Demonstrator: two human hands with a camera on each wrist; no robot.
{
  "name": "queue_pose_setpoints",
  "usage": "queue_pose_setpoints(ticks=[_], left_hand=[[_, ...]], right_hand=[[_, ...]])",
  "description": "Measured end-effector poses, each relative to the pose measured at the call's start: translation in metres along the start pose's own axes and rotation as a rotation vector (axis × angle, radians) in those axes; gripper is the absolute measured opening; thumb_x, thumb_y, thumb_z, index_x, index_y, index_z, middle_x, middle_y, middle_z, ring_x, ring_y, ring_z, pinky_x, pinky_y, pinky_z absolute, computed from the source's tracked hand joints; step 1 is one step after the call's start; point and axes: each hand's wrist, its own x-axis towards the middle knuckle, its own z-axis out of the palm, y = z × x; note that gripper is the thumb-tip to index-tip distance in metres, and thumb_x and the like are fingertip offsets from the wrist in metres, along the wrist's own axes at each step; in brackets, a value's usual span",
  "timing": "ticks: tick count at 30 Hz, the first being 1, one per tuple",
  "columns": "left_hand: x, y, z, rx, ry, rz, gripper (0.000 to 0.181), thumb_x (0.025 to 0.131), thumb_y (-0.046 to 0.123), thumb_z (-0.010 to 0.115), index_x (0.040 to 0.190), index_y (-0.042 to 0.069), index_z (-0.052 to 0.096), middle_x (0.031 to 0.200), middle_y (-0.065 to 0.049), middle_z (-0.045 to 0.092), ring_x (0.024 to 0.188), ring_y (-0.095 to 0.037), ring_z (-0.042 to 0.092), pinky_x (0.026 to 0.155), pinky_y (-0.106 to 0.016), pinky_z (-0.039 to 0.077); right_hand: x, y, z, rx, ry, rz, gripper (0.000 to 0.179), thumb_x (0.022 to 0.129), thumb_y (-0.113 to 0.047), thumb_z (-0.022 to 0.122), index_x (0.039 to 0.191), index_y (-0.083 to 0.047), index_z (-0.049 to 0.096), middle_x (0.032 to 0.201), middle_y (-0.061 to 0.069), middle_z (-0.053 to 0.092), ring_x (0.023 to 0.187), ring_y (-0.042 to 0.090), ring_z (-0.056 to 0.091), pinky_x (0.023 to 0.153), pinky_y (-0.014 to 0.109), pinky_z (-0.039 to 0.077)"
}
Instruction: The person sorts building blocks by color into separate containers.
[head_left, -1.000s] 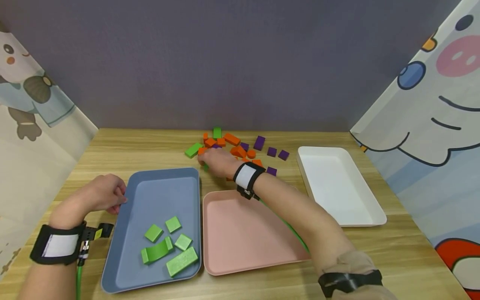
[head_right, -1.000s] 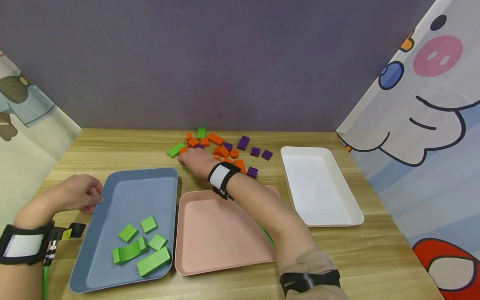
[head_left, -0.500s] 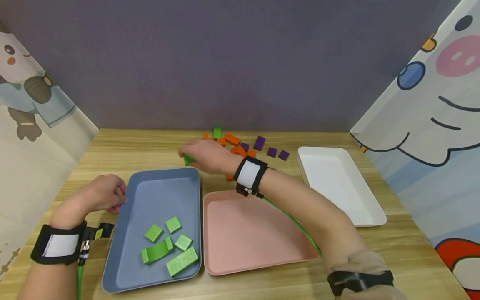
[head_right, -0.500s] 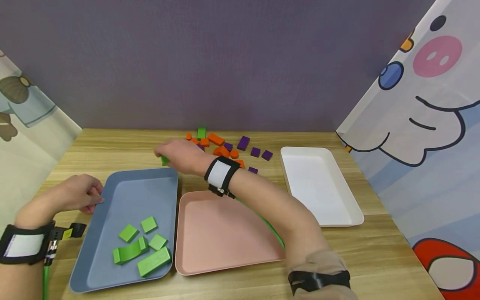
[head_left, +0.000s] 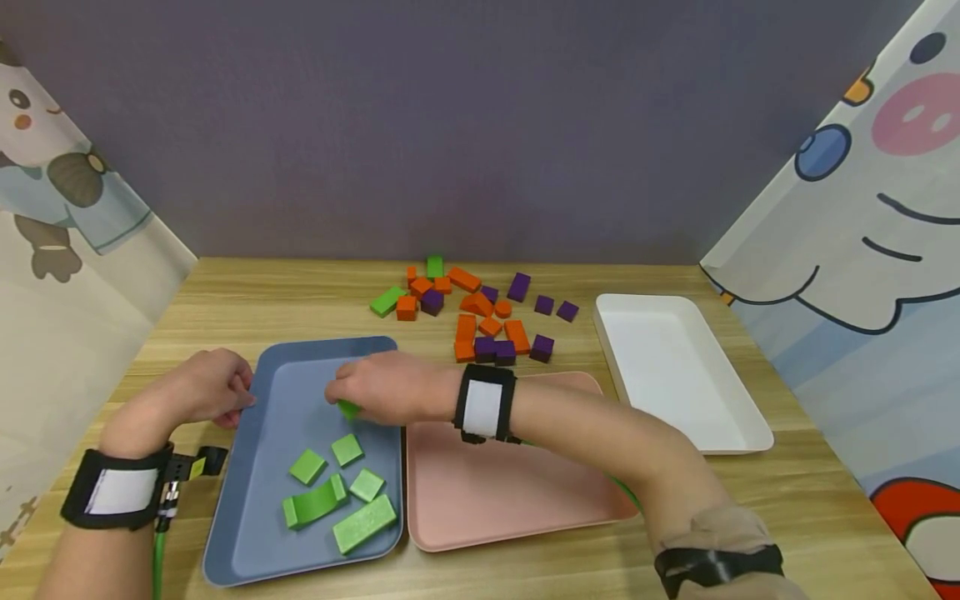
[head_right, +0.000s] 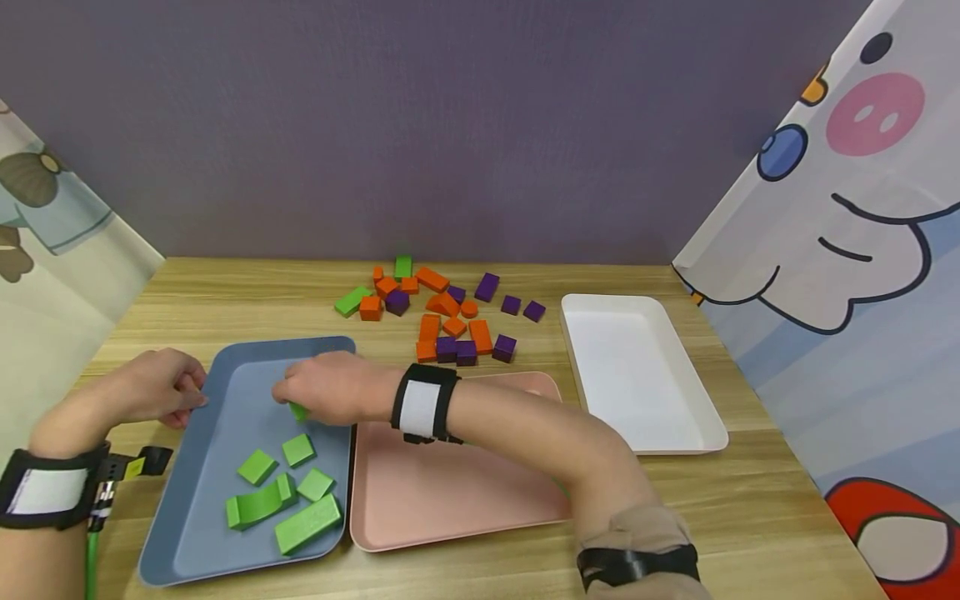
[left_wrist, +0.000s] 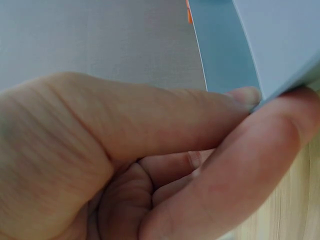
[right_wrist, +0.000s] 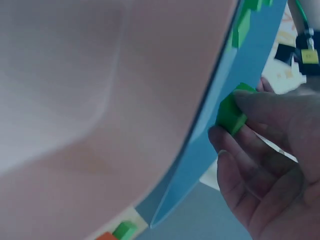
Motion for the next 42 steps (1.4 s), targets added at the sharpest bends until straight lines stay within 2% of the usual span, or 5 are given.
queue_pose_setpoints(ticks=[9, 12, 20, 30, 42], left_hand=[[-0.001, 0.001, 0.001, -0.007, -0.005, -0.004, 0.02, 0.088, -0.002, 0.062, 0.099, -0.017, 0.056, 0.07, -0.008, 0.065, 0.06, -0.014, 0.065, 0.058, -0.031, 0.059], [0.0, 0.001, 0.0, 0.007, -0.004, 0.002, 0.017, 0.089, -0.001, 0.062, 0.097, -0.015, 0.057, 0.067, -0.007, 0.065, 0.06, -0.014, 0.064, 0.058, -0.032, 0.058], [-0.001, 0.002, 0.0, 0.027, 0.002, 0.012, 0.016, 0.089, -0.001, 0.062, 0.096, -0.015, 0.057, 0.066, -0.006, 0.065, 0.059, -0.014, 0.064, 0.057, -0.031, 0.058], [-0.001, 0.0, 0.0, 0.007, 0.0, 0.023, 0.021, 0.088, -0.003, 0.062, 0.1, -0.019, 0.055, 0.07, -0.01, 0.066, 0.06, -0.015, 0.065, 0.057, -0.031, 0.058], [0.0, -0.001, 0.001, -0.005, -0.001, 0.017, 0.021, 0.089, -0.003, 0.061, 0.1, -0.02, 0.055, 0.069, -0.009, 0.065, 0.059, -0.015, 0.065, 0.056, -0.03, 0.058]], right_hand=[[0.0, -0.008, 0.014, -0.025, -0.037, -0.035, 0.014, 0.097, -0.011, 0.057, 0.104, -0.021, 0.065, 0.097, -0.006, 0.063, 0.077, 0.007, 0.051, 0.063, 0.021, 0.042], [0.0, -0.008, 0.017, -0.027, -0.053, -0.035, 0.013, 0.095, -0.009, 0.059, 0.099, -0.02, 0.065, 0.092, -0.006, 0.062, 0.074, 0.007, 0.049, 0.06, 0.021, 0.04], [-0.001, -0.009, 0.025, -0.035, -0.071, -0.032, 0.018, 0.092, -0.009, 0.062, 0.105, -0.022, 0.066, 0.096, -0.006, 0.064, 0.077, 0.006, 0.056, 0.064, 0.022, 0.049], [-0.001, -0.009, 0.026, -0.013, -0.077, -0.022, 0.022, 0.091, -0.01, 0.064, 0.109, -0.023, 0.065, 0.099, -0.008, 0.064, 0.077, 0.006, 0.056, 0.066, 0.022, 0.05], [-0.006, 0.004, 0.007, 0.029, -0.056, 0.01, 0.035, 0.09, -0.024, 0.073, 0.123, -0.022, 0.063, 0.118, -0.006, 0.066, 0.098, 0.008, 0.064, 0.082, 0.022, 0.054]])
